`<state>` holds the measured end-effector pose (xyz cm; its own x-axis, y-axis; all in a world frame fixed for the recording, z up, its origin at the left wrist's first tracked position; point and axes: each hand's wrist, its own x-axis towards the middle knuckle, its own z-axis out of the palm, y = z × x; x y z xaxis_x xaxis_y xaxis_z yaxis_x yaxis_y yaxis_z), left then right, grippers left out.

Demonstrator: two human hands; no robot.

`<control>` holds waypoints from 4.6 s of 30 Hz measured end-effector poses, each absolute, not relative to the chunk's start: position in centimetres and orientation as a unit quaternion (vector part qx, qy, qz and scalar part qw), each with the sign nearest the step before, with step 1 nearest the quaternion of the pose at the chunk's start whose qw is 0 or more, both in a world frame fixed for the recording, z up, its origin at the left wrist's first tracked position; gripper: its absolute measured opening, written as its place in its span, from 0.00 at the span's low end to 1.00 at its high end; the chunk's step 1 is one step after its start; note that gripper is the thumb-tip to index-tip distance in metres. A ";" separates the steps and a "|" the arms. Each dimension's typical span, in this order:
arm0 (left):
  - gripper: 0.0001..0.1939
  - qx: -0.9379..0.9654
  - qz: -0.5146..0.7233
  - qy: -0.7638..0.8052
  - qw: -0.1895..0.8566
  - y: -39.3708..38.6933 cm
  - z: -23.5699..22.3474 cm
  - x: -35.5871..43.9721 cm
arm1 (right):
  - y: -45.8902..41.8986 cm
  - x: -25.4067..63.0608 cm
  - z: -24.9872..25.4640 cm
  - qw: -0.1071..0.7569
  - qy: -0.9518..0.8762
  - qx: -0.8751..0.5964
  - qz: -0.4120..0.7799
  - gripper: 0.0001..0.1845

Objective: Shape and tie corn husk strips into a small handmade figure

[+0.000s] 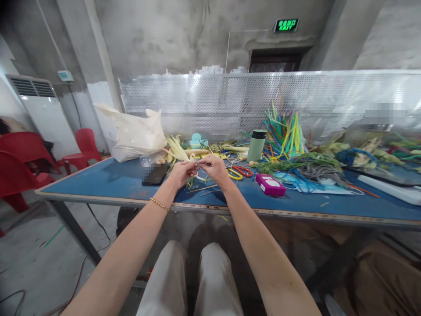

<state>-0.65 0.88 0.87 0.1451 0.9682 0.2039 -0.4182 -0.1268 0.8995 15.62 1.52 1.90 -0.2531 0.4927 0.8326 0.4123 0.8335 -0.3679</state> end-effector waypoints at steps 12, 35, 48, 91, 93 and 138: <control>0.09 0.463 0.585 0.303 0.593 0.5 1.1 -0.8 | 1.4 15.4 1.5 0.510 -0.781 -0.342 0.111 0.12; 0.13 0.517 0.559 0.318 0.565 1.5 0.1 -0.8 | 0.8 15.3 1.8 0.491 -0.768 -0.378 0.160 0.14; 0.14 0.534 0.553 0.311 0.559 1.4 0.2 -0.9 | 0.3 15.1 1.9 0.495 -0.745 -0.395 0.210 0.10; 0.11 0.466 0.559 0.326 0.604 1.2 0.6 -1.0 | 0.4 15.7 1.7 0.454 -0.818 -0.316 -0.155 0.08; 0.11 0.465 0.559 0.324 0.606 1.2 0.6 -1.0 | 0.4 15.7 1.7 0.438 -0.827 -0.312 -0.165 0.07; 0.13 0.512 0.574 0.253 0.587 1.6 0.0 -0.8 | 0.4 15.4 1.5 0.449 -0.807 -0.358 -0.137 0.06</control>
